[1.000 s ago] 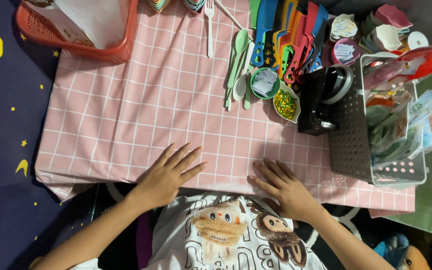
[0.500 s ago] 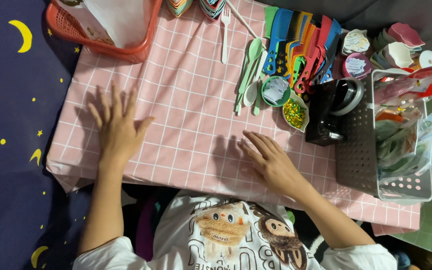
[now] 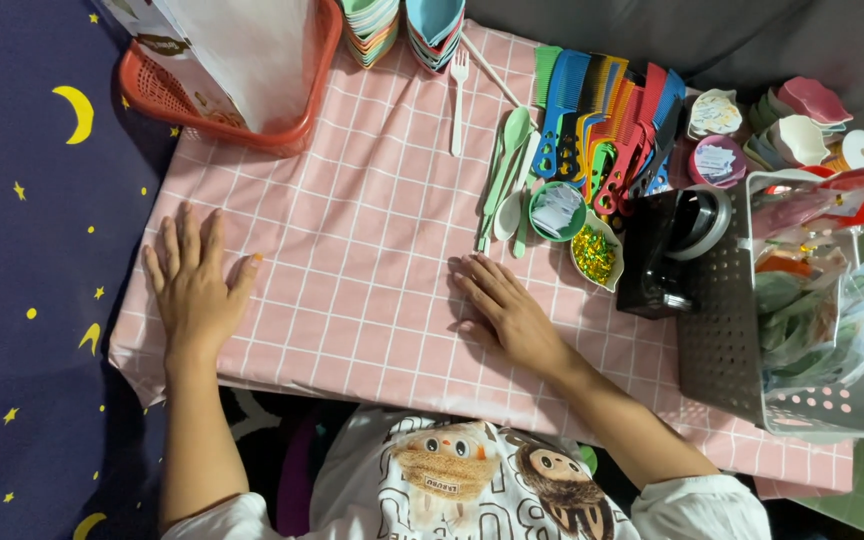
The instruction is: The person places plastic forks and spoons into a clear plastic sleeve and secures it with a floral paper band. They repeat this process for multiple sets of cutlery, placing the finished packages into a basket.
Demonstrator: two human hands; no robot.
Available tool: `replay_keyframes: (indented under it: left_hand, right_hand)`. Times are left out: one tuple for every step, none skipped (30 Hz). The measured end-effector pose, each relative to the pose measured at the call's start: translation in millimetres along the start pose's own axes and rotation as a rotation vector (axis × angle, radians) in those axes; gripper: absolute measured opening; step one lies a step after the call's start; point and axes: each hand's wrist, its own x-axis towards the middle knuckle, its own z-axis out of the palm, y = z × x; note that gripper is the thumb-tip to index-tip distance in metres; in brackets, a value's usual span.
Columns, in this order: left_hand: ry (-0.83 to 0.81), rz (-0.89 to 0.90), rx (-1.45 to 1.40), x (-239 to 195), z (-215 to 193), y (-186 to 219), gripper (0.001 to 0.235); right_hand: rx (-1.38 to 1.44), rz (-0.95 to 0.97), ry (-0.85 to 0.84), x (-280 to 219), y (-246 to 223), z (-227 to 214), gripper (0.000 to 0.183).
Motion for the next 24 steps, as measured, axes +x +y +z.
replay_keyframes:
  left_hand:
    - [-0.028, -0.021, -0.006, 0, -1, 0, 0.075]
    - [-0.023, -0.025, -0.004, 4, 1, -4, 0.075]
    - [0.037, 0.016, 0.037, 7, 2, -8, 0.071]
    - [0.097, 0.056, 0.077, 9, 4, -11, 0.067]
    - [0.101, 0.050, 0.079, 19, -9, -2, 0.067]
    - [0.259, 0.114, -0.032, 29, -23, 8, 0.050]
    - [0.416, 0.179, -0.142, 39, -36, 17, 0.037]
    - [0.423, 0.175, -0.140, 50, -55, 27, 0.037]
    - [0.528, 0.293, -0.191, 62, -73, 37, 0.025]
    - [0.625, 0.413, -0.242, 71, -91, 47, 0.014]
    - [0.624, 0.409, -0.240, 88, -97, 49, 0.014]
    - [0.630, 0.408, -0.353, 106, -104, 50, 0.022]
    - [0.634, 0.407, -0.465, 123, -111, 52, 0.034]
    - [0.637, 0.408, -0.461, 145, -98, 39, 0.034]
    - [0.646, 0.285, -0.390, 166, -86, 26, 0.052]
    - [0.654, 0.162, -0.319, 187, -73, 13, 0.074]
    - [0.656, 0.164, -0.316, 196, -72, 16, 0.074]
    - [0.745, 0.164, -0.309, 204, -70, 19, 0.063]
    - [0.833, 0.164, -0.301, 213, -67, 22, 0.051]
    - [0.832, 0.164, -0.301, 218, -63, 21, 0.051]
    - [0.872, 0.173, -0.294, 224, -58, 20, 0.042]
    - [0.912, 0.181, -0.287, 228, -53, 18, 0.034]
    - [0.912, 0.179, -0.287, 229, -51, 19, 0.034]
    - [0.946, 0.178, -0.295, 230, -50, 19, 0.031]
  right_hand:
    - [-0.008, 0.005, 0.006, 0, -1, 1, 0.060]
    - [-0.008, -0.001, 0.008, 1, -2, 1, 0.060]
    - [-0.014, 0.014, 0.015, 1, -3, 1, 0.060]
    - [-0.020, 0.028, 0.020, 1, -4, 0, 0.060]
    - [-0.019, 0.021, 0.020, -1, -5, 2, 0.060]
    - [-0.032, 0.036, 0.026, -2, -4, 4, 0.060]
    - [-0.044, 0.050, 0.031, -3, -4, 5, 0.061]
    - [-0.045, 0.042, 0.033, 0, -6, -1, 0.061]
    - [0.031, 0.043, -0.012, 3, -8, -7, 0.061]
    - [0.111, 0.050, -0.061, 4, -12, -13, 0.061]
    - [0.114, 0.047, -0.064, 4, -12, -13, 0.061]
    - [0.095, 0.032, -0.047, 4, -12, -12, 0.060]
    - [0.076, 0.017, -0.031, 5, -12, -12, 0.060]
    - [0.077, 0.013, -0.027, 4, -11, -11, 0.060]
    - [0.059, 0.021, -0.033, 3, -11, -11, 0.060]
    - [0.040, 0.029, -0.040, 2, -10, -10, 0.059]
    - [0.041, 0.026, -0.036, 2, -10, -10, 0.059]
    - [0.030, 0.019, -0.030, 1, -10, -10, 0.058]
    - [0.019, 0.011, -0.025, 1, -9, -10, 0.057]
    - [0.020, 0.011, -0.025, 1, -9, -10, 0.057]
    - [0.025, 0.018, -0.029, 1, -9, -10, 0.058]
    - [0.030, 0.024, -0.034, 0, -9, -10, 0.058]
    - [0.031, 0.023, -0.037, -1, -8, -10, 0.058]
    - [0.027, 0.020, -0.035, -1, -8, -9, 0.059]
